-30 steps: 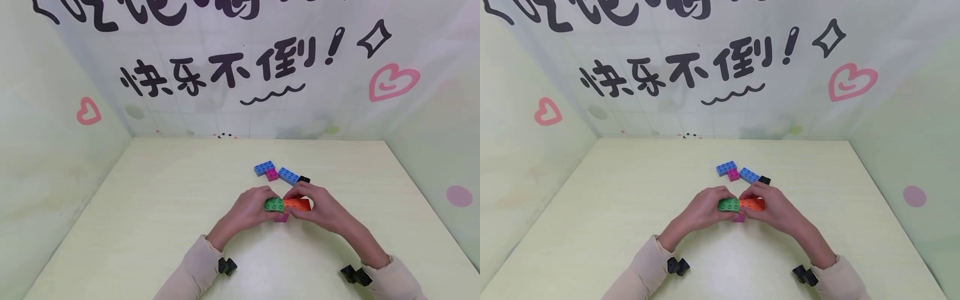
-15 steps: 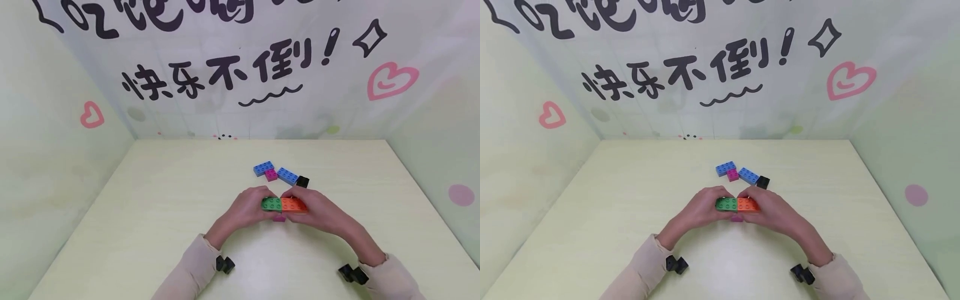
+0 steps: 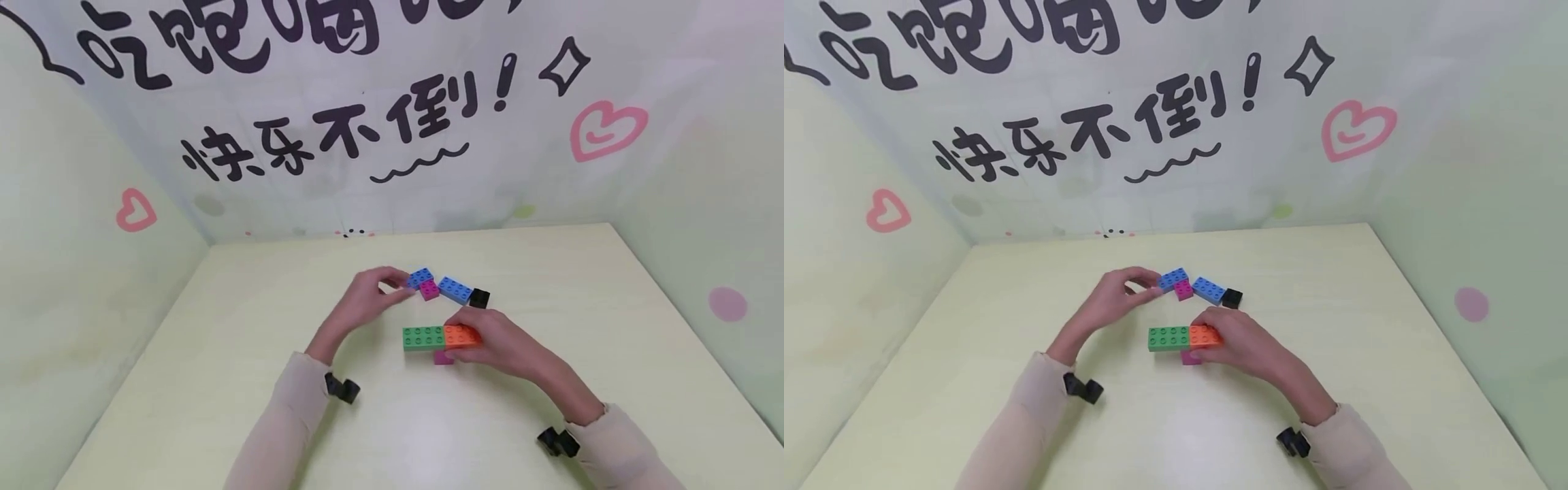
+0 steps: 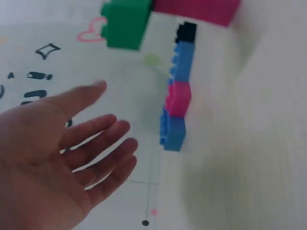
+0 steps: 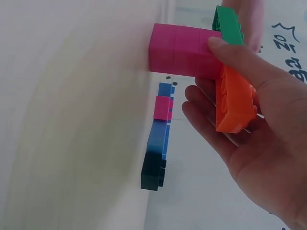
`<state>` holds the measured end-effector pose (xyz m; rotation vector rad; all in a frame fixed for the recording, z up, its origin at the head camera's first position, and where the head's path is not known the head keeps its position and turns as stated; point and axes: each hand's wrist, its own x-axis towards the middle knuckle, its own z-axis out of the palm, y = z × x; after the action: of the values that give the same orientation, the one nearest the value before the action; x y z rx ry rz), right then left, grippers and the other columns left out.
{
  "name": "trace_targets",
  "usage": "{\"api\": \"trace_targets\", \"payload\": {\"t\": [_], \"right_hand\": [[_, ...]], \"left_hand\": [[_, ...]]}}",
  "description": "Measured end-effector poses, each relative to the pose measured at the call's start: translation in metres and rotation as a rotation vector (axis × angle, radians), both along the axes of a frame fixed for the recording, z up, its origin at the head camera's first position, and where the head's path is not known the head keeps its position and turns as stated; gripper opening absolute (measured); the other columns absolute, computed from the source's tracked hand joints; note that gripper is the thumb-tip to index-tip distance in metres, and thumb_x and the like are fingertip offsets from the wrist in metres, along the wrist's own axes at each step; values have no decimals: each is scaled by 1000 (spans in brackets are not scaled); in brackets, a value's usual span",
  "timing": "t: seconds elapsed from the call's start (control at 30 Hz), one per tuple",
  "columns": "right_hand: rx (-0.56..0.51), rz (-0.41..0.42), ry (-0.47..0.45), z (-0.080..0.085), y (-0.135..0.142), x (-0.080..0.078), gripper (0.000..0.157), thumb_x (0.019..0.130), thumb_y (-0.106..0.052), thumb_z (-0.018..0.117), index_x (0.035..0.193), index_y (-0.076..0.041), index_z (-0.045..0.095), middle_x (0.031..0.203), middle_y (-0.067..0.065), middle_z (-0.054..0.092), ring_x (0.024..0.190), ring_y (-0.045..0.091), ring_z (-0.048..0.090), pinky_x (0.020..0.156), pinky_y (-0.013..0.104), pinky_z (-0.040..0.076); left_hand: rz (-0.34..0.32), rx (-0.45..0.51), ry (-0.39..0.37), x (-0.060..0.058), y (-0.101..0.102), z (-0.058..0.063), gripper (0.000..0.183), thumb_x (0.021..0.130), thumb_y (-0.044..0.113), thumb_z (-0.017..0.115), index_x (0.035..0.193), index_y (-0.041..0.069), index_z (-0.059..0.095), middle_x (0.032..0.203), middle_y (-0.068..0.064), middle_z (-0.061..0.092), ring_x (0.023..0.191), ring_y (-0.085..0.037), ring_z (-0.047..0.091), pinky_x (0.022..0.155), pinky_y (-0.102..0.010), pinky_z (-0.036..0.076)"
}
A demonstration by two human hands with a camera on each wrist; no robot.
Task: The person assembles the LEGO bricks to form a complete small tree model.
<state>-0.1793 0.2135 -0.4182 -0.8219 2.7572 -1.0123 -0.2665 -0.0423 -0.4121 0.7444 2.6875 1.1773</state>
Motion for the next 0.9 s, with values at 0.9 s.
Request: {"api": "trace_targets", "payload": {"t": [0.9], "right_hand": [[17,-36,-3,3,2,2,41,77,-36,84,110,-16,68,96,-14,60,82,10,54,68,26,48]], "left_hand": [[103,-103,128,-12,4,3,38,86,31,78,117,12,68,102,4,64,92,-19,58,74,-30,50]]}}
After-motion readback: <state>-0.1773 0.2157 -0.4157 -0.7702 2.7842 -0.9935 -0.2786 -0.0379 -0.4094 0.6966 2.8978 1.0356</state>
